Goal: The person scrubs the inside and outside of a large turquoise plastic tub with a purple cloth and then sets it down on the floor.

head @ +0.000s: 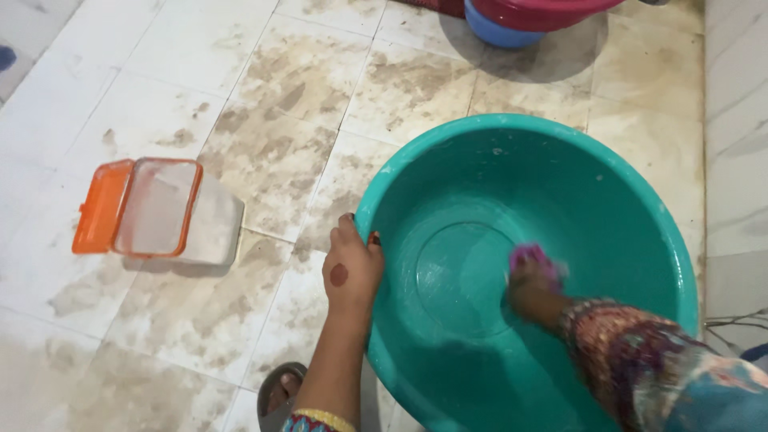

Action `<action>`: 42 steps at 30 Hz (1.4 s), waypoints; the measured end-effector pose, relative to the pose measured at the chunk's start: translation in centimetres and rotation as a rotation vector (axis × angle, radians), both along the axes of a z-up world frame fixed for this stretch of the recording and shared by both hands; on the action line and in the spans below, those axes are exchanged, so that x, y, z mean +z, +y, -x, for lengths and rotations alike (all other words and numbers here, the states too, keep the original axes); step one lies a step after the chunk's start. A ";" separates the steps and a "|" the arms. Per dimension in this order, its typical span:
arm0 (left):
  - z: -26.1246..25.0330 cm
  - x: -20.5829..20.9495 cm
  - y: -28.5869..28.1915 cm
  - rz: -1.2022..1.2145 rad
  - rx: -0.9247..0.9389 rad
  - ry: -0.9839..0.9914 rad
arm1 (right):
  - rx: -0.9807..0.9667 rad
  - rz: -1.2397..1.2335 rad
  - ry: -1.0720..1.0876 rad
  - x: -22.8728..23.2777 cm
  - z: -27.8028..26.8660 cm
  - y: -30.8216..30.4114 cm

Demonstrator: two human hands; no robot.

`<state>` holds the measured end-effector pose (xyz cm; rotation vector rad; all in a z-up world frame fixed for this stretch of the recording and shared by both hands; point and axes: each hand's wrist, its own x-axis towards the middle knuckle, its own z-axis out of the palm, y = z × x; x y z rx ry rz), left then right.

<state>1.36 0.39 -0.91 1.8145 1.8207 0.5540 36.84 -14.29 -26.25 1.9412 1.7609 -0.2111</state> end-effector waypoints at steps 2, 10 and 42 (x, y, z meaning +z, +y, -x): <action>0.1 -0.2 -0.6 0.024 -0.002 0.005 | 0.103 0.081 0.061 0.4 3.2 -5.2; 0.1 -1.0 -0.3 -0.021 -0.015 0.035 | 0.338 0.129 0.260 1.0 21.8 0.3; -0.5 0.5 -1.2 0.038 0.047 0.008 | 0.074 0.093 -0.310 0.0 -0.1 9.6</action>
